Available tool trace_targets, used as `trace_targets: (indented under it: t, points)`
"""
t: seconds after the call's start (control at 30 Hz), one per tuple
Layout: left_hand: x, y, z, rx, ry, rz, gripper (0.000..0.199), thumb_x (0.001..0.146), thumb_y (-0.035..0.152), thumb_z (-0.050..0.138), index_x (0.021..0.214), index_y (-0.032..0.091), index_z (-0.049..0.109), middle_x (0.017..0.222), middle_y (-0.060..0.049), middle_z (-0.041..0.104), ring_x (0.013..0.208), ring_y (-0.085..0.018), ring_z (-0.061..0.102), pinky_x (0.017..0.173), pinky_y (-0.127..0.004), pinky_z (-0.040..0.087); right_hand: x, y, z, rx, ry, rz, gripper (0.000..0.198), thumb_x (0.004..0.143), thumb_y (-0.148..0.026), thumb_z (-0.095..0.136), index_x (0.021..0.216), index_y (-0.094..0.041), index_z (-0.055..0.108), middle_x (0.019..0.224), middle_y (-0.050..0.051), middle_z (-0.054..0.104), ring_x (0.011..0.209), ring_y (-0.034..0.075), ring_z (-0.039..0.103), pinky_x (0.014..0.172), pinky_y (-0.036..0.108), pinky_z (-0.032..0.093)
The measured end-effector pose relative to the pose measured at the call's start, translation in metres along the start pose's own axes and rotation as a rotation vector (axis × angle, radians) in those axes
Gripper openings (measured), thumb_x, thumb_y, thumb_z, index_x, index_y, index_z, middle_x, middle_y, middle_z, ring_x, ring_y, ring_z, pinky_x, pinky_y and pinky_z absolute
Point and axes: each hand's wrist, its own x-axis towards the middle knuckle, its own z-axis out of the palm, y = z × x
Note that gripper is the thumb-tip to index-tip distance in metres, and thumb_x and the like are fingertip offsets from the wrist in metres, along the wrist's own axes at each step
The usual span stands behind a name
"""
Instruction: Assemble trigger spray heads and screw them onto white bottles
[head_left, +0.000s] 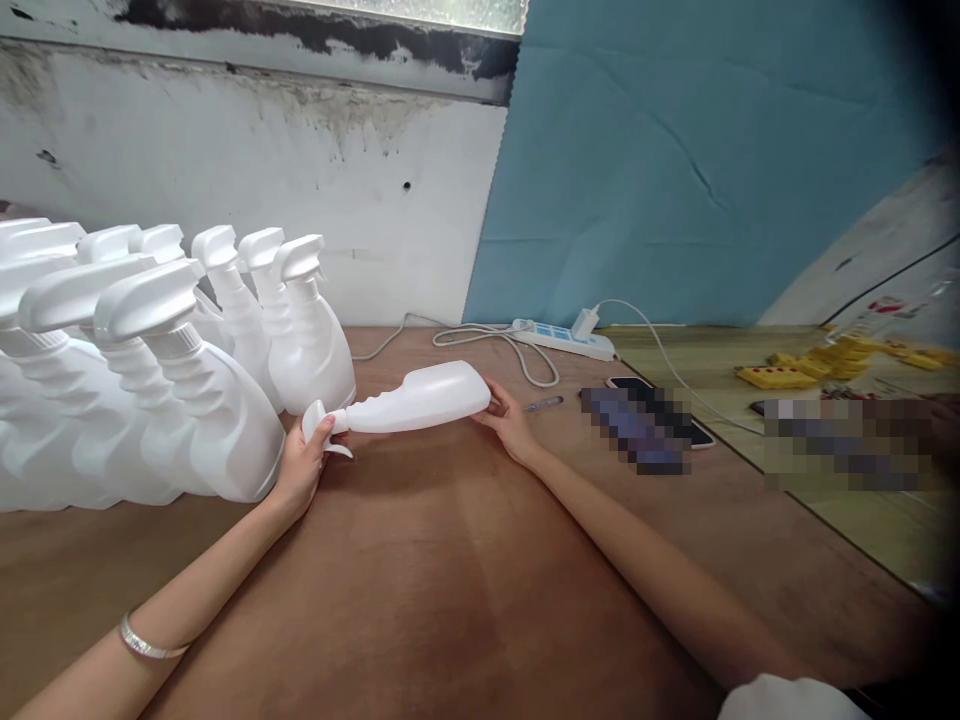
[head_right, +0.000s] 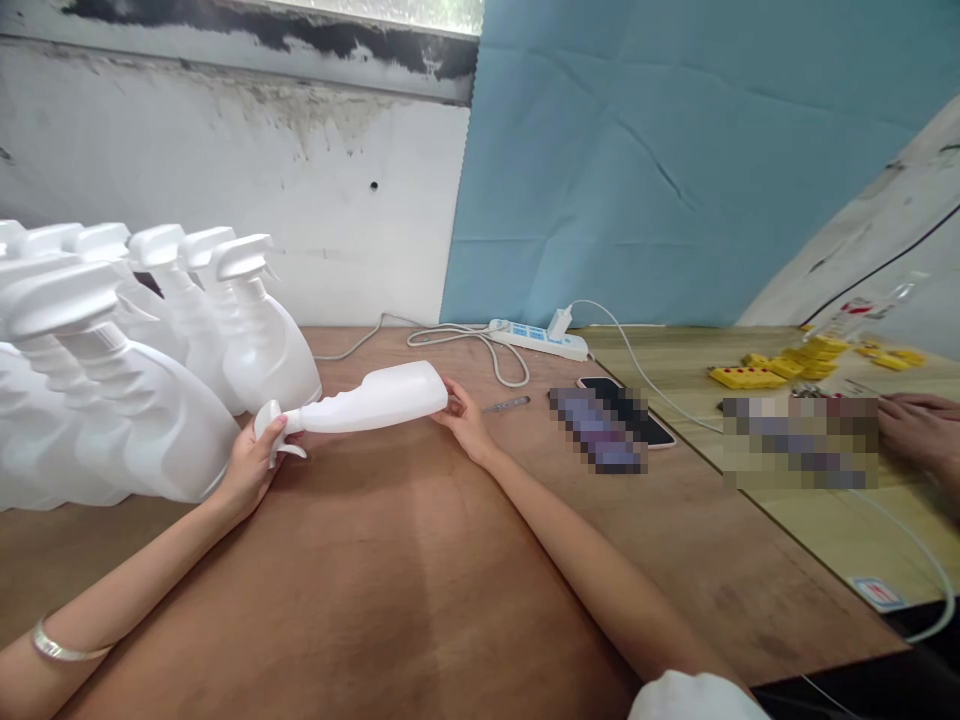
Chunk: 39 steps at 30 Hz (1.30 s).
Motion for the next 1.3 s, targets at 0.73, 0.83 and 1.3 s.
trace_targets:
  t: [0.73,0.83,1.3]
  points:
    - [-0.0008,-0.0012,-0.0007,0.068,-0.005,0.02,0.041,0.062,0.041,0.067,0.087,0.013,0.05,0.064,0.002,0.056,0.054,-0.011,0.055,0.043,-0.019,0.047,-0.001,-0.002,0.0008,-0.218,0.078,-0.015,0.03,0.07,-0.046,0.06,0.084,-0.021,0.052,0.085,0.002,0.058,0.084,0.018,0.052,0.078,0.03,0.04]
    - [-0.0008,-0.0006,-0.0006,0.072,-0.006,0.016,0.04,0.063,0.041,0.067,0.086,0.013,0.05,0.064,0.001,0.055,0.054,-0.012,0.055,0.044,-0.02,0.048,-0.0009,-0.0009,0.0001,-0.221,0.087,-0.009,0.029,0.07,-0.046,0.06,0.079,-0.021,0.05,0.082,0.001,0.057,0.081,0.017,0.052,0.075,0.029,0.04]
    - [0.003,-0.0045,-0.0053,0.087,-0.02,0.013,0.038,0.064,0.042,0.067,0.083,0.013,0.053,0.065,0.0,0.059,0.053,-0.012,0.055,0.045,-0.019,0.044,0.0014,0.0028,-0.0012,-0.223,0.121,0.051,0.036,0.069,-0.049,0.06,0.088,-0.021,0.049,0.077,0.001,0.058,0.071,0.016,0.053,0.061,0.027,0.041]
